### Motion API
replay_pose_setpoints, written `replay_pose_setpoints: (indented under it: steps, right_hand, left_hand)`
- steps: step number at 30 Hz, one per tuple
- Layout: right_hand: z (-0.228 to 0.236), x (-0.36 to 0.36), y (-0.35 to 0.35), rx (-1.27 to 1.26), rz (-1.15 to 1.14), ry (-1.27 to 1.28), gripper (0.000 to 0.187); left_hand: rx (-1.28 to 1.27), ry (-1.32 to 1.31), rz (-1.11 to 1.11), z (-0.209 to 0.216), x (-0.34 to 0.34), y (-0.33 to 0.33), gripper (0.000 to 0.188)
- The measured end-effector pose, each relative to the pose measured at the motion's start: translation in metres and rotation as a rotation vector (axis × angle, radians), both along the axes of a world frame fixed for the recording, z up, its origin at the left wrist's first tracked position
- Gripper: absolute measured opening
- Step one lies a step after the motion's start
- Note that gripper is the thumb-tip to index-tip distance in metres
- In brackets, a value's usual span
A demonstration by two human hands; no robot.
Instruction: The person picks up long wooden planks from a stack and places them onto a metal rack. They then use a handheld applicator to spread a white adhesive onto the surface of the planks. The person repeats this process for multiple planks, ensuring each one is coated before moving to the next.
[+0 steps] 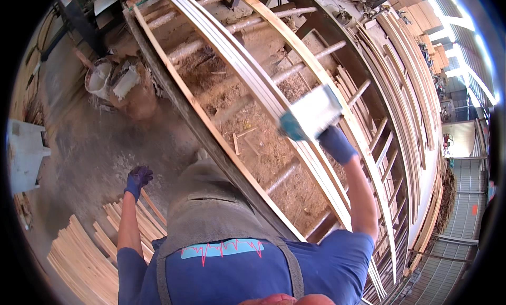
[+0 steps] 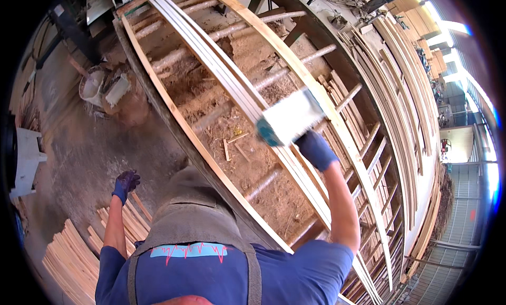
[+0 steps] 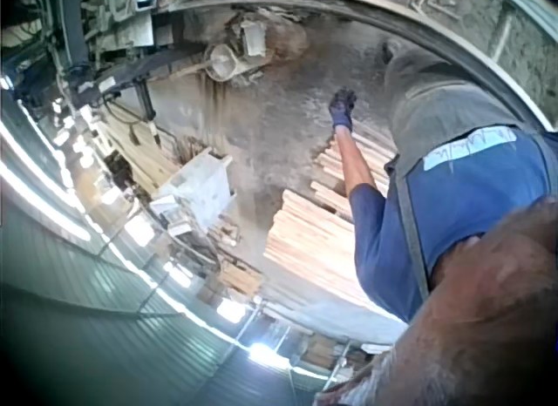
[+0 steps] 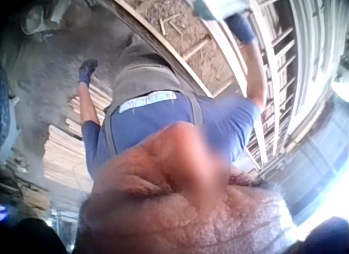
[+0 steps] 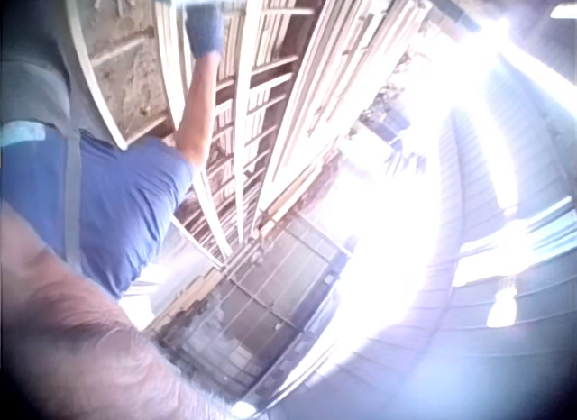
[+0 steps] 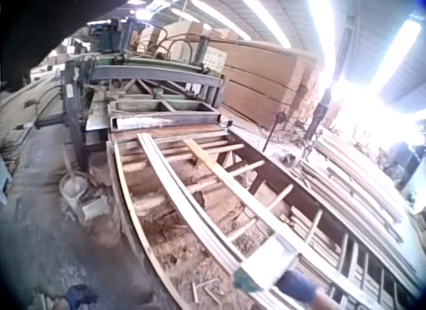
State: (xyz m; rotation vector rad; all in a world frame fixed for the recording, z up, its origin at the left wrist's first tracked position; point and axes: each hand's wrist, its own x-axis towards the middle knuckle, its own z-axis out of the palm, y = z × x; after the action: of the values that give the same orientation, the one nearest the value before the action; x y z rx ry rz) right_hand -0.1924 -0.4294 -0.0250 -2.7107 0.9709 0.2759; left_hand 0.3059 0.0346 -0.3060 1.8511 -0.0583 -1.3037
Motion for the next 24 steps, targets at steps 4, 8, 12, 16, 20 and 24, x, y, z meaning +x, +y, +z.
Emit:
replay_pose_setpoints:
  steps: [4,8,12,16,20,24]
  right_hand:
    - [0.002,-0.143,0.058,-0.004,-0.163,-0.032,0.027]
    - [0.001,-0.189,0.060,0.350,-0.320,-0.171,0.030]
    - [0.031,-0.201,0.107,0.397,-0.414,-0.124,0.035]
    - [0.011,-0.306,0.127,0.116,-0.098,-0.182,0.032]
    - [0.002,-0.471,0.175,0.159,-0.107,-0.045,0.033]
    - [-0.023,-0.686,0.233,0.059,0.021,-0.139,0.036]
  left_hand:
    - [-0.053,0.002,-0.077,-0.031,-0.090,0.043,0.028]
    - [-0.038,0.112,-0.241,-0.122,-0.226,0.182,0.025]
    - [0.254,0.171,-0.155,-0.038,-0.381,0.224,0.025]
    - [0.296,0.217,0.099,-0.059,-0.487,0.304,0.035]
    - [0.321,0.148,0.106,-0.040,-0.621,0.331,0.037]
    - [0.166,0.094,-0.123,-0.018,-0.736,0.331,0.031]
